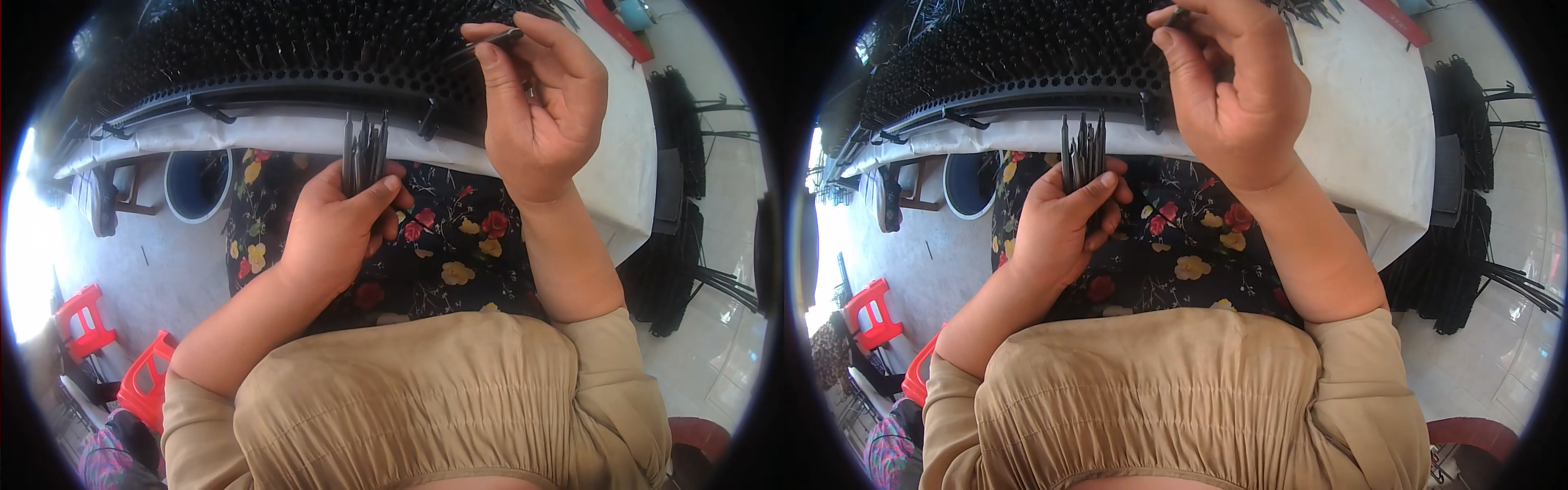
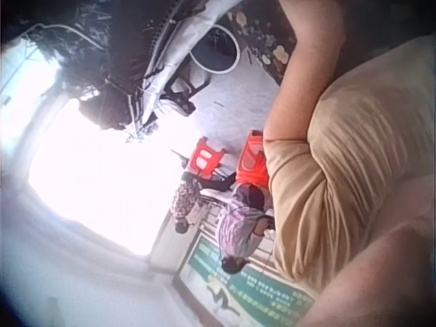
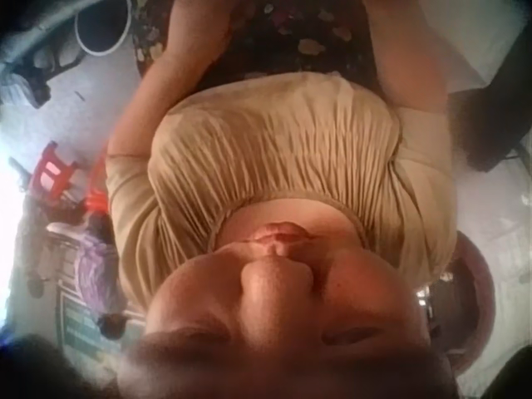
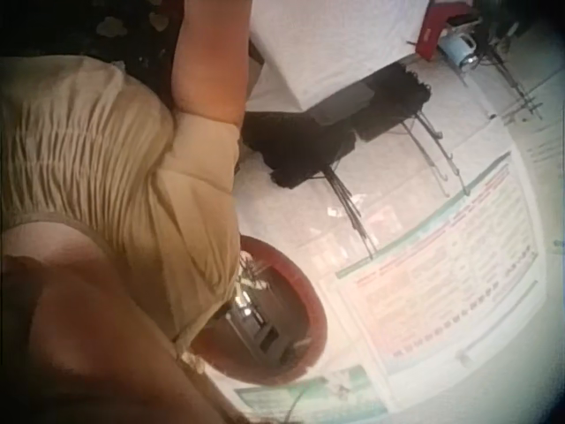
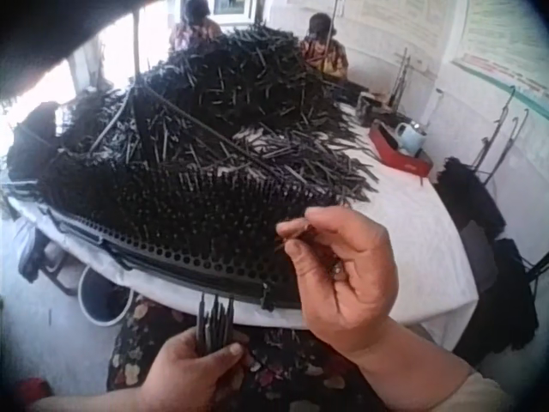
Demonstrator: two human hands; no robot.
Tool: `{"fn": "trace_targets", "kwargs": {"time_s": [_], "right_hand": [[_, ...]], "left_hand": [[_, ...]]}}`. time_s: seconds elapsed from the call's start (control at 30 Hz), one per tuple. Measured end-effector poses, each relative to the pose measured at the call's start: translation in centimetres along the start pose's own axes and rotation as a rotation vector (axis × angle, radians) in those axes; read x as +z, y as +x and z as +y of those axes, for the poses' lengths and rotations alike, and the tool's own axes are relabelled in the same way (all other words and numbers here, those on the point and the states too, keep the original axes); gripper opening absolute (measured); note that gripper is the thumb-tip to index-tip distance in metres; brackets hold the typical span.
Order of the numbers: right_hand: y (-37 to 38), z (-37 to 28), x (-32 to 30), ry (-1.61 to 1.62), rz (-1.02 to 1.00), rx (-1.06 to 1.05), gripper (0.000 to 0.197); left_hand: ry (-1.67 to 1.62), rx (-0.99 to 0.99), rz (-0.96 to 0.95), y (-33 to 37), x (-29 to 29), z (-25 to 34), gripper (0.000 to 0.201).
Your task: The person picks up a bundle of plastic bristles from a table and inserts them one by one into the holes of a perforated board by hand.
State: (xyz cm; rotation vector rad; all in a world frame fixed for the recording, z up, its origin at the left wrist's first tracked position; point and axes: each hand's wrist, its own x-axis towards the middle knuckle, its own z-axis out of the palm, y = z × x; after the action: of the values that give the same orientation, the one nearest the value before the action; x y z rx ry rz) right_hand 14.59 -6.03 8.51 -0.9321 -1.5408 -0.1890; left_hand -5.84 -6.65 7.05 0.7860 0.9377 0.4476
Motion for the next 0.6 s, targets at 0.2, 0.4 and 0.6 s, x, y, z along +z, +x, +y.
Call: {"fn": "trace_targets", "kwargs": {"time_s": [0.2, 0.4, 0.6], "right_hand": [[1.0, -3.2, -0.3, 0.046, -0.055, 0.395, 0.037], [3.0, -2.5, -0.5, -0.31, -0.207, 0.075, 0.018], [2.8, -0.5, 0.6, 0.01, -0.037, -0.147, 0.014]], "left_hand": [[0.009, 0.004, -0.023, 0.0, -0.2, -0.1, 0.016], [0.015, -0.007, -0.021, -0.1, -0.3, -0.1, 0.016], [0.014, -0.014, -0.03, 0.0, -0.9, -0.2, 0.017]]}}
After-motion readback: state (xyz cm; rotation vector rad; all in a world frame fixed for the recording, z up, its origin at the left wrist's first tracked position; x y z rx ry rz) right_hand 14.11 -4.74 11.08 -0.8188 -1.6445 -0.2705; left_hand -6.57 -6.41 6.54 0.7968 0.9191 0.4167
